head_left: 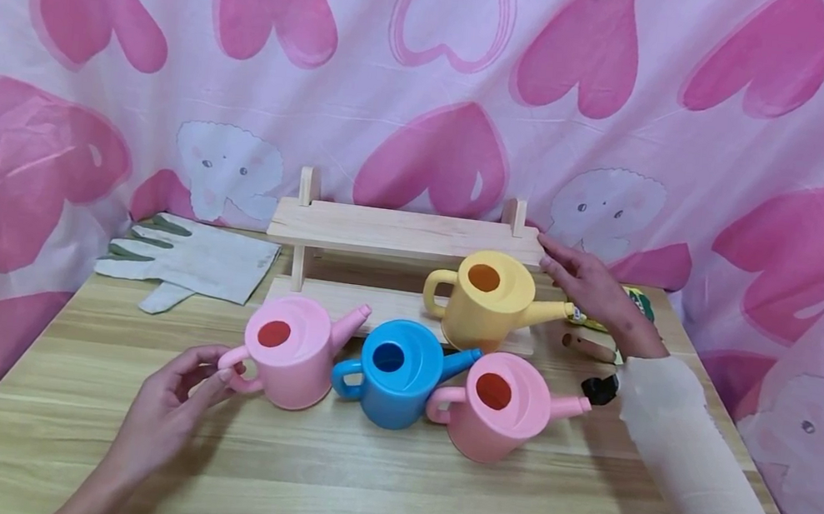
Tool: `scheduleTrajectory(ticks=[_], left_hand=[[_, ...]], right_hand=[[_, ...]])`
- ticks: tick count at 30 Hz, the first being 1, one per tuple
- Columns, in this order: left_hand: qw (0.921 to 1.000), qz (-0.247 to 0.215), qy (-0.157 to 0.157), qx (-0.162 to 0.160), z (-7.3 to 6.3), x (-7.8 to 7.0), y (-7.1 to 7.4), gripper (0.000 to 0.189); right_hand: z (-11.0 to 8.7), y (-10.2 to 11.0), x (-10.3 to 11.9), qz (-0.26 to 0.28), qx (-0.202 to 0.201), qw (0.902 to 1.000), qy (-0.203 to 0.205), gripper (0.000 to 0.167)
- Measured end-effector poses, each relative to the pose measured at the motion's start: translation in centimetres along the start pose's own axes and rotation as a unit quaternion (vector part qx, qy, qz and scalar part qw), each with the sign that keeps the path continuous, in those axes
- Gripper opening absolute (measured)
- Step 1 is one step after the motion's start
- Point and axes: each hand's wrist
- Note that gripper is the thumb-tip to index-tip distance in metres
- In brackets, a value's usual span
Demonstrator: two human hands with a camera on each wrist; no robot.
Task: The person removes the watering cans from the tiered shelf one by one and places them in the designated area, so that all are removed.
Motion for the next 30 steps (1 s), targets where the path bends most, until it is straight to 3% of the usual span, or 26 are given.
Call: scheduleTrajectory(ticks=[21,26,30], left_hand=[[0.999,0.035,0.01,0.027,0.2,-0.2,0.4,0.036],[0.9942,0.087,-0.063,0.007,1.0,-1.7,0.8,0.041],[0.977,0.139,-0.159,-0.03,1.9,-3.6,0.8,0.049]], right_hand=[[-0.1,0.1,0.0,-0.008,-0.001,1.0,-0.001,0.059],[-0.1,0.1,0.0,-0.005,0.002,1.0,-0.006,0.06],[0.0,0.0,0.0,-0.005,0.001,1.0,-0.002,0.059]])
Point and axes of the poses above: each hand's wrist, its own z-axis towards the middle knuckle, its own y-axis out of the back of the hand, x = y × z, and after that the axes turned 10 degrees about y, right-handed
